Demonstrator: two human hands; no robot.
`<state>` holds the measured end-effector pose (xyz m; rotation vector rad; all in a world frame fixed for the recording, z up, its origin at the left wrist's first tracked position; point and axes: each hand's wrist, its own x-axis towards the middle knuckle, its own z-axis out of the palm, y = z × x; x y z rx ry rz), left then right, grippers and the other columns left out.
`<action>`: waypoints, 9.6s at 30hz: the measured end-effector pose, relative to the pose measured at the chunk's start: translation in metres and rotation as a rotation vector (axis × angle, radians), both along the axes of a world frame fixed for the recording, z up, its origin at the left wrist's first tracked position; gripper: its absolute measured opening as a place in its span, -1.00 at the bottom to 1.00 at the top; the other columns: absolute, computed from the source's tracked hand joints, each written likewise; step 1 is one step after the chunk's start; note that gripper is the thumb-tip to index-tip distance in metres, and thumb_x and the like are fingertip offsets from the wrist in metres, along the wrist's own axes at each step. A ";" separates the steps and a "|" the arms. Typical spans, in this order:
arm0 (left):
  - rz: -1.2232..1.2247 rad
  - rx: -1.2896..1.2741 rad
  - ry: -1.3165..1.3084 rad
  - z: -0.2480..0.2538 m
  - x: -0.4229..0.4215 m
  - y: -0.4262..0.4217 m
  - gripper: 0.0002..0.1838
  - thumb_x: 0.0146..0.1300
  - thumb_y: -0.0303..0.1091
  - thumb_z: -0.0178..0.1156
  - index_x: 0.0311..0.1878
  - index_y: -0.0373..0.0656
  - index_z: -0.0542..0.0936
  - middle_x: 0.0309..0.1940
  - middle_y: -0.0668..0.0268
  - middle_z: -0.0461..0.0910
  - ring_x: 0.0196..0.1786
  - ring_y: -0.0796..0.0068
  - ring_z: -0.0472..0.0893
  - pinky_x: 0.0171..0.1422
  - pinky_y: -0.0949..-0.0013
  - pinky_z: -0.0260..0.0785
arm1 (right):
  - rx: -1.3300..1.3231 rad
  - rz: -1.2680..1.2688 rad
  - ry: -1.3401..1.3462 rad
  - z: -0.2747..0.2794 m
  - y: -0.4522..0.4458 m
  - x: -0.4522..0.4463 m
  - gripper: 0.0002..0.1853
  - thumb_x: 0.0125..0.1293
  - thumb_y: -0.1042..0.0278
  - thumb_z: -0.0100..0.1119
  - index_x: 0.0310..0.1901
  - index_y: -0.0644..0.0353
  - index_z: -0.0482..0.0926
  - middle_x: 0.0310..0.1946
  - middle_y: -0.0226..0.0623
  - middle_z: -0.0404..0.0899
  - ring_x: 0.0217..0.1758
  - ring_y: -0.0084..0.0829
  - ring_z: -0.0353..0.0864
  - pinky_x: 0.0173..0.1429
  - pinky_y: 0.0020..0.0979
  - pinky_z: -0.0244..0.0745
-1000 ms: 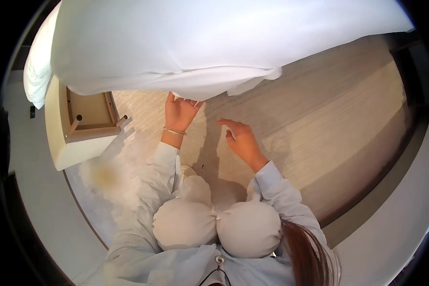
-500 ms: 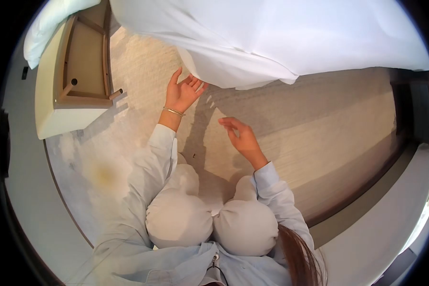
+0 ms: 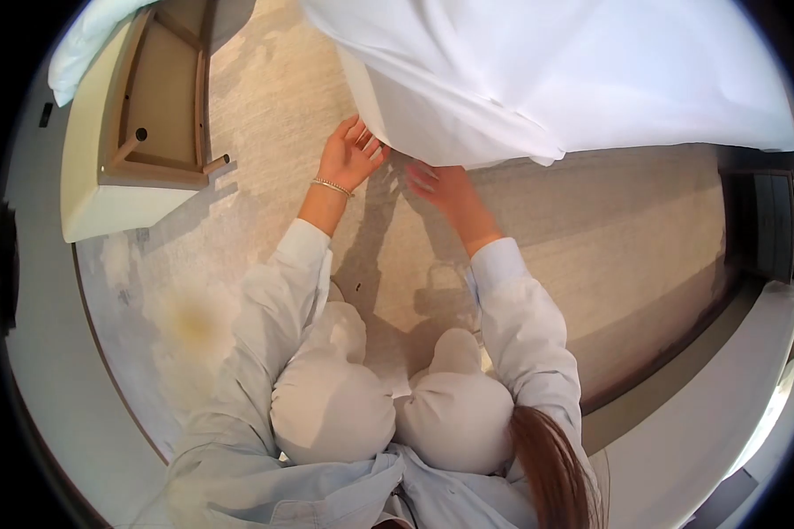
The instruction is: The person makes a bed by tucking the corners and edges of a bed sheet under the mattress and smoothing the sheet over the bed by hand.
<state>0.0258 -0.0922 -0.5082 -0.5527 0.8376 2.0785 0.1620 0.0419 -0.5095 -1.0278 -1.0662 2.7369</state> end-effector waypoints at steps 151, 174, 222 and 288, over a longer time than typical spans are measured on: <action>-0.424 -1.156 2.590 -0.004 0.097 0.107 -0.51 0.03 -0.38 0.08 0.10 -0.25 0.40 -0.10 0.00 0.50 -0.05 0.00 0.49 0.06 0.08 0.34 | 2.005 0.136 0.283 -0.008 0.136 0.052 -0.57 -0.14 0.54 0.10 -0.10 0.17 0.50 -0.12 -0.09 0.52 0.03 -0.07 0.42 0.16 -0.13 0.25; -0.110 0.252 0.145 0.019 0.042 0.008 -0.62 0.31 -0.10 0.04 0.04 -0.17 0.40 -0.18 0.29 0.53 -0.03 0.39 0.49 0.10 0.27 0.34 | 0.568 -0.001 0.318 0.015 -0.017 0.008 -0.69 0.33 0.39 -0.13 0.01 0.43 0.36 -0.19 -0.10 0.53 -0.15 -0.31 0.59 0.06 -0.28 0.46; -0.073 -0.755 2.357 0.018 0.023 0.007 -0.77 -0.05 -0.40 0.12 -0.29 -0.14 0.65 -0.23 0.34 0.59 0.05 0.35 0.49 0.35 0.26 0.17 | 0.994 -0.429 0.038 0.035 -0.033 0.019 -0.82 0.16 0.49 -0.19 -0.40 0.26 0.47 -0.62 -0.40 0.38 -0.63 -0.62 0.25 -0.62 -0.60 0.10; -0.214 -1.142 2.144 0.020 0.076 0.012 -0.89 -0.06 -0.47 0.14 -0.41 -0.23 0.55 -0.33 0.22 0.55 -0.24 0.24 0.50 -0.21 0.24 0.34 | 2.190 0.143 0.051 0.004 0.012 0.027 -0.76 0.06 0.37 0.16 -0.18 0.13 0.53 -0.36 -0.25 0.53 -0.40 -0.18 0.55 -0.39 -0.21 0.50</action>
